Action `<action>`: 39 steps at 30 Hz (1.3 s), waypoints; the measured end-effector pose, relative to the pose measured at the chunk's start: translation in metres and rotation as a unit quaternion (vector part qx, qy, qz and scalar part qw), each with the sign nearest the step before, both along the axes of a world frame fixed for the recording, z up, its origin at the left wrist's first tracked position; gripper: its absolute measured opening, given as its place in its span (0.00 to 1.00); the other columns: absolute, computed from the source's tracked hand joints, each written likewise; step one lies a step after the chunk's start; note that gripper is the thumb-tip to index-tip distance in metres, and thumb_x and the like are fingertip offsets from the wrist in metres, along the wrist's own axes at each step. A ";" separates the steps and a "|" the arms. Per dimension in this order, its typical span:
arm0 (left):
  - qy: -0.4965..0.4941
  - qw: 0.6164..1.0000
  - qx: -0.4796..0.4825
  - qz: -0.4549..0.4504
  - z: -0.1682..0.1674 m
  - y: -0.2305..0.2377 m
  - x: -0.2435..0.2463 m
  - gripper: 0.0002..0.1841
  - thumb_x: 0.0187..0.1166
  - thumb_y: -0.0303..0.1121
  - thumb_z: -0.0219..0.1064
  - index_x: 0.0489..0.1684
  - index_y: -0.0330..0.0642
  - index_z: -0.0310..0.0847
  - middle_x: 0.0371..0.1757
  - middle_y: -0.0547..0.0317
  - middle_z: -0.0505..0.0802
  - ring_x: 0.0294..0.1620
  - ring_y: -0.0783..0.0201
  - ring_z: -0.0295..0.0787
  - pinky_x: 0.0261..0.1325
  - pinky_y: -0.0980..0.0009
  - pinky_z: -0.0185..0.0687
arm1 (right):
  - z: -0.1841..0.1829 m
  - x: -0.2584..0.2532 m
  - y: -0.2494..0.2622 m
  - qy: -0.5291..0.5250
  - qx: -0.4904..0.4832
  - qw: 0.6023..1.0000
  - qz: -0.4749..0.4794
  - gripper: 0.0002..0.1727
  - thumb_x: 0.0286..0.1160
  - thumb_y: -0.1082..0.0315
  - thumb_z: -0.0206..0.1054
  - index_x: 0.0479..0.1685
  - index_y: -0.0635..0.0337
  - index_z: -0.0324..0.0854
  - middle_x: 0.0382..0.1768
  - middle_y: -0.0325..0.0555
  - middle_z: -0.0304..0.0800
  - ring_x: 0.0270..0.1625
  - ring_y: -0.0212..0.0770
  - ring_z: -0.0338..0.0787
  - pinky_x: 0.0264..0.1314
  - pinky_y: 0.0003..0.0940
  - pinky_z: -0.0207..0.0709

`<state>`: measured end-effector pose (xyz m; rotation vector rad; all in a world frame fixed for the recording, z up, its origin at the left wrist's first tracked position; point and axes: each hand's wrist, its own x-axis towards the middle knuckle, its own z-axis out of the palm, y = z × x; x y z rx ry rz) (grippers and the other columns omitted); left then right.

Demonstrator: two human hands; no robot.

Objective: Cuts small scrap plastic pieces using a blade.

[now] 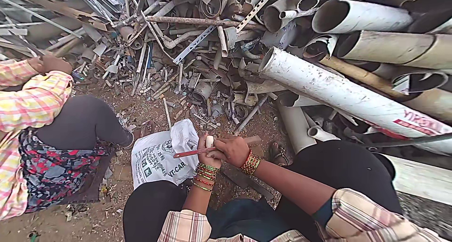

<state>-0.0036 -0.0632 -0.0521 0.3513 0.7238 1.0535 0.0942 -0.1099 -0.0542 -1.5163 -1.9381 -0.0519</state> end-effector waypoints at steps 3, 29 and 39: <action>0.000 1.000 0.004 0.001 0.004 0.001 -0.001 0.22 0.92 0.34 0.38 0.26 0.48 0.76 0.21 0.67 0.87 0.23 0.76 0.88 0.29 0.82 0.84 | 0.001 0.001 0.002 -0.017 0.039 0.999 0.016 0.28 0.84 0.46 0.56 0.24 0.61 0.80 0.19 0.54 0.87 0.22 0.55 0.91 0.20 0.49 0.79; 0.022 0.999 -0.034 -0.029 0.012 0.005 0.003 0.25 0.96 0.43 0.38 0.35 0.44 0.79 0.23 0.63 0.88 0.22 0.73 0.87 0.27 0.78 0.83 | 0.008 0.004 0.005 0.000 0.037 0.999 -0.008 0.26 0.83 0.48 0.58 0.26 0.63 0.80 0.18 0.54 0.84 0.22 0.56 0.90 0.19 0.49 0.78; 0.029 0.997 -0.030 -0.066 0.007 0.006 0.000 0.25 0.95 0.43 0.35 0.38 0.44 0.79 0.27 0.61 0.90 0.27 0.72 0.89 0.31 0.76 0.85 | 0.009 0.012 0.004 0.001 -0.027 0.999 -0.026 0.34 0.81 0.39 0.57 0.31 0.67 0.83 0.23 0.58 0.88 0.28 0.60 0.93 0.26 0.54 0.81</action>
